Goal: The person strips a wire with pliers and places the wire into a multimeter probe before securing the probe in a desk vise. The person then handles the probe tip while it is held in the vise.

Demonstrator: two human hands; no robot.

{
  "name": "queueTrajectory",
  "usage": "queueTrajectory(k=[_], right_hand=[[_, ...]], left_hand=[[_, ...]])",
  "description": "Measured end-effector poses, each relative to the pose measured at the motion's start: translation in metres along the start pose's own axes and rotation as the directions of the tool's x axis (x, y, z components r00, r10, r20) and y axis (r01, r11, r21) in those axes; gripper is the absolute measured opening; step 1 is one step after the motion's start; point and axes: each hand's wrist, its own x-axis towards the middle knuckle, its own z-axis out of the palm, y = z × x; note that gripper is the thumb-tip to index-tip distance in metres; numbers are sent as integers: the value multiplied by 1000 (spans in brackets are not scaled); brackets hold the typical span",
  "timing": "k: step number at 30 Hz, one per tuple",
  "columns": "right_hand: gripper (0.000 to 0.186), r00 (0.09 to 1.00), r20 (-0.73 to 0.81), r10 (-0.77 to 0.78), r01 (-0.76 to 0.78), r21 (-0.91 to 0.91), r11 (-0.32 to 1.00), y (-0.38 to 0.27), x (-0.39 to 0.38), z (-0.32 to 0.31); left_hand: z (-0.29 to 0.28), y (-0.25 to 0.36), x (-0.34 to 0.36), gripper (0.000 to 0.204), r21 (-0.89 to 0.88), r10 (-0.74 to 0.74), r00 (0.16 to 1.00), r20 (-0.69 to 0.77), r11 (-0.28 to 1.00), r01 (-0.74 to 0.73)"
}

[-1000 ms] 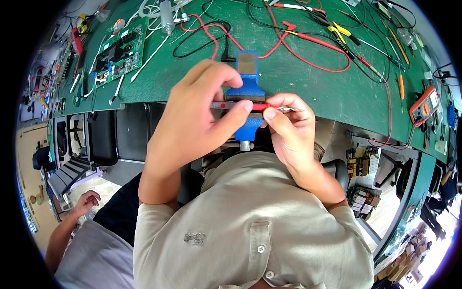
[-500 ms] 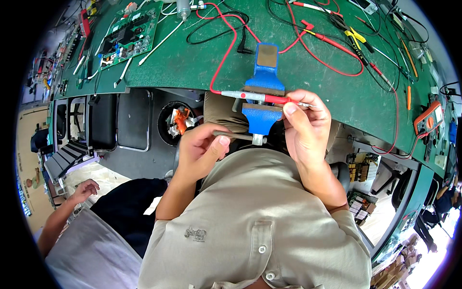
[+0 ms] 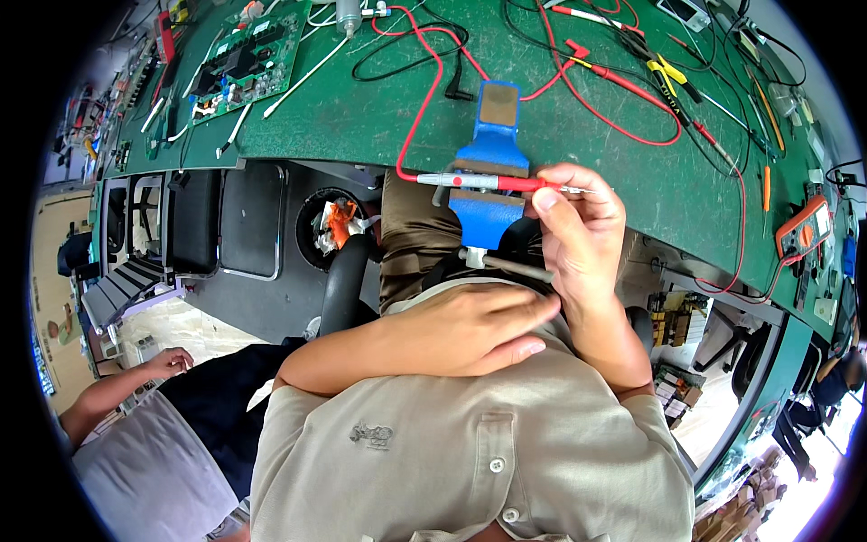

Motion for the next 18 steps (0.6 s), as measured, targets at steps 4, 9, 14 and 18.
queueTrajectory(k=[4,9,14,18], right_hand=[[19,1000,-21,23,-23,-26,999,-2,-2,-2],[19,999,-26,-43,43,-7,999,1,-2,1],[18,998,-37,-43,42,-32,999,-2,0,-4],[17,997,-66,-37,35,-37,999,-1,-2,-2]], left_hand=[[-1,-14,-15,31,-243,-473,841,262,811,532],[22,-27,-13,29,-870,-453,837,306,225,439],[38,-27,6,27,-880,-540,839,73,362,309],[37,-35,3,26,-924,-472,880,47,314,217]])
